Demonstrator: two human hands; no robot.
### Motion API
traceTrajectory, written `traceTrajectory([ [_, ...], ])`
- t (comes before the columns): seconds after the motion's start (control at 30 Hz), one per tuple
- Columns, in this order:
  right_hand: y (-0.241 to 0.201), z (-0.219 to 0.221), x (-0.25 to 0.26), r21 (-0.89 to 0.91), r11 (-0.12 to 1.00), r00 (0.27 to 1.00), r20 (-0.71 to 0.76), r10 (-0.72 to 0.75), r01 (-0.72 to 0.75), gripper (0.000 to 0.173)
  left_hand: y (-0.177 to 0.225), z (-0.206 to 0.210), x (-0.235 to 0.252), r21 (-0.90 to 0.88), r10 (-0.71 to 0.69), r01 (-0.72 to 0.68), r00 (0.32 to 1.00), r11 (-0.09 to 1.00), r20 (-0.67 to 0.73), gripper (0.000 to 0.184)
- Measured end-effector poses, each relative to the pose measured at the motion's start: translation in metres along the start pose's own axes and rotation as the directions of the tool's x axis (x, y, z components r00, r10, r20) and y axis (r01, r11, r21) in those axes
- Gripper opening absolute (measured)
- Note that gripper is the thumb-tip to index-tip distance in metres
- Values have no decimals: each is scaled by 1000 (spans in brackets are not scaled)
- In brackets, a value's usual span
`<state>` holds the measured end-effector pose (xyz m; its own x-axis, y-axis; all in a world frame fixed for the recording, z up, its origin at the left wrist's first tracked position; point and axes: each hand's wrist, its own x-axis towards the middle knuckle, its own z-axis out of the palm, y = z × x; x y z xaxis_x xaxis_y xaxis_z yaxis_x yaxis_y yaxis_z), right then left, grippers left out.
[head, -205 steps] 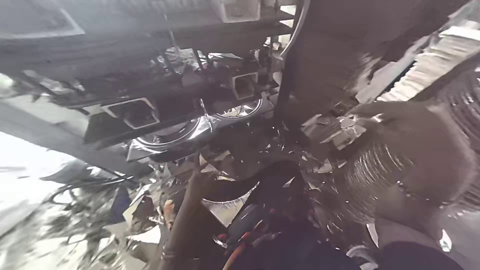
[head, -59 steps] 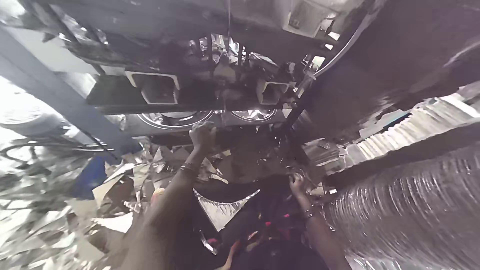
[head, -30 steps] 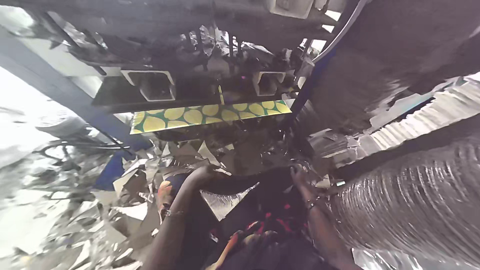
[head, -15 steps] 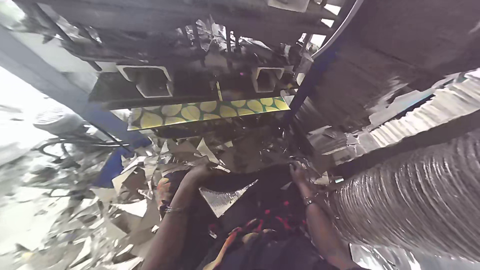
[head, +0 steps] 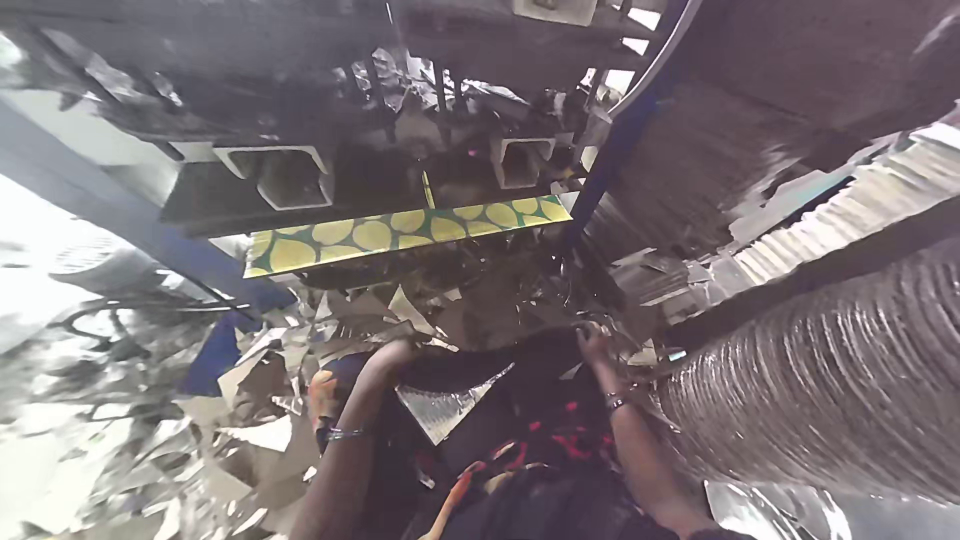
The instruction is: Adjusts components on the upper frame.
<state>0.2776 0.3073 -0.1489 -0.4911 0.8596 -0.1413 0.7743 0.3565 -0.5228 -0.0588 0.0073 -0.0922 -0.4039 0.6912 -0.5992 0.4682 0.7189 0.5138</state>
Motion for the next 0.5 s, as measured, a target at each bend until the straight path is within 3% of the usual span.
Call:
traceTrajectory([
  [0.5, 7, 7, 2, 78, 994, 995, -76, -65, 71, 29, 5, 9, -6, 49, -44, 48, 995, 998, -93, 42],
])
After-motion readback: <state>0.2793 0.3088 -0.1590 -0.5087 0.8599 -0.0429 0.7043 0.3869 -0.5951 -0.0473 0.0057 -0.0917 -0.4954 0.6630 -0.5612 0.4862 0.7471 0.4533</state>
